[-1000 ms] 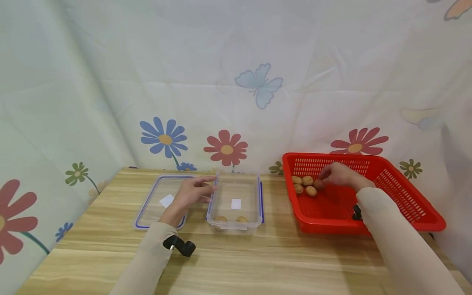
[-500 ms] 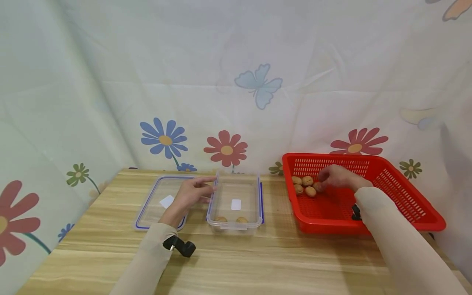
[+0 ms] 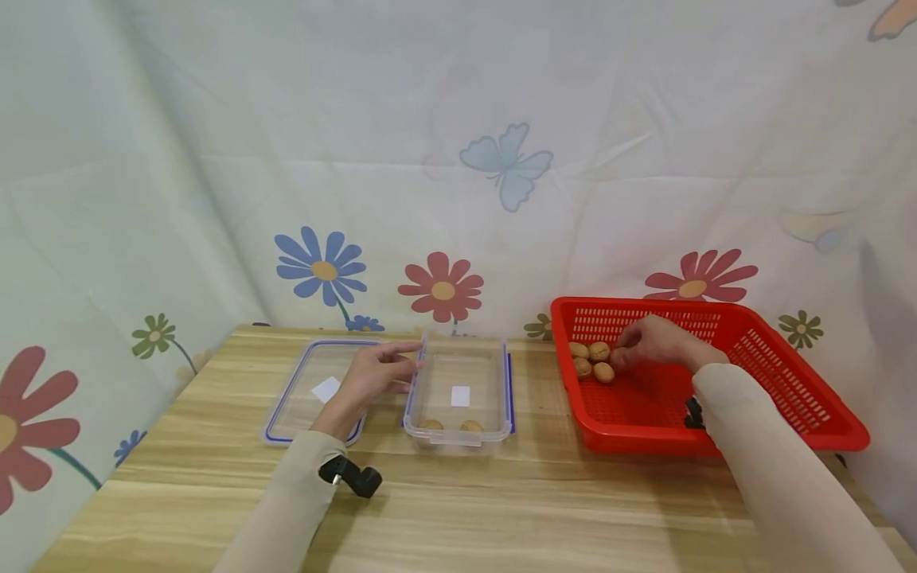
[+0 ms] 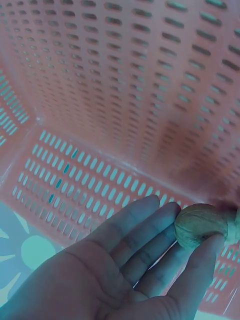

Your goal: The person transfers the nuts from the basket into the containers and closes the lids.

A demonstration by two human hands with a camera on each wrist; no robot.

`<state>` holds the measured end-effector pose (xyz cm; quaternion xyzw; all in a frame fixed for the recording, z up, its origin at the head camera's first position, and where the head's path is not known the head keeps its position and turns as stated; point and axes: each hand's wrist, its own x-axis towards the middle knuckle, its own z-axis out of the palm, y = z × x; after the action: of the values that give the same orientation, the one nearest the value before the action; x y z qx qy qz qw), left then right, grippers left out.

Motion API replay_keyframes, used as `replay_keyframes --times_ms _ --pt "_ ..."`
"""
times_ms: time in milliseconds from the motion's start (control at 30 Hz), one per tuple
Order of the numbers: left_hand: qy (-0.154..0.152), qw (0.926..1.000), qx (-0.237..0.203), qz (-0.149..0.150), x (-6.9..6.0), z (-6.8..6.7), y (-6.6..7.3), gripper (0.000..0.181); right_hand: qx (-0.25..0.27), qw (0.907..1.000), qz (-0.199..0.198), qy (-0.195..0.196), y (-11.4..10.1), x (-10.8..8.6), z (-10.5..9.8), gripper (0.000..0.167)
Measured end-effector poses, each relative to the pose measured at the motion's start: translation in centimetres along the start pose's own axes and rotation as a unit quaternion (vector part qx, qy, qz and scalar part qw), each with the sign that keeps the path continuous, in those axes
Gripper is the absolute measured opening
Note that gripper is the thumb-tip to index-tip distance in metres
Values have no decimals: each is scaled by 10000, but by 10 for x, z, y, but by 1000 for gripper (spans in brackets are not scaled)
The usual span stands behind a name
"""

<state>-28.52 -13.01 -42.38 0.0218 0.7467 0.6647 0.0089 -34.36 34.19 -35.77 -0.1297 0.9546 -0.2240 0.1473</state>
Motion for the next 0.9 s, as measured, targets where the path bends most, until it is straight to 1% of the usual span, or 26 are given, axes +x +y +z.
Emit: replay_keyframes --times_ms 200,333,467,733,900 --pt "6 10000 -69 -32 1 1 0 40 77 9990 -110 432 -6 -7 -5 52" --pt "21 10000 -26 -8 1 1 -1 40 62 9968 -274 751 -16 -15 -10 56" --pt "47 10000 39 12 0 1 -1 40 124 9940 -440 993 -27 -21 -15 55" --pt "18 9999 123 36 0 0 0 39 147 9901 -649 1236 -55 -37 -23 57" --pt "23 9999 99 -35 0 0 1 40 121 9874 -789 1367 -76 -44 -28 54"
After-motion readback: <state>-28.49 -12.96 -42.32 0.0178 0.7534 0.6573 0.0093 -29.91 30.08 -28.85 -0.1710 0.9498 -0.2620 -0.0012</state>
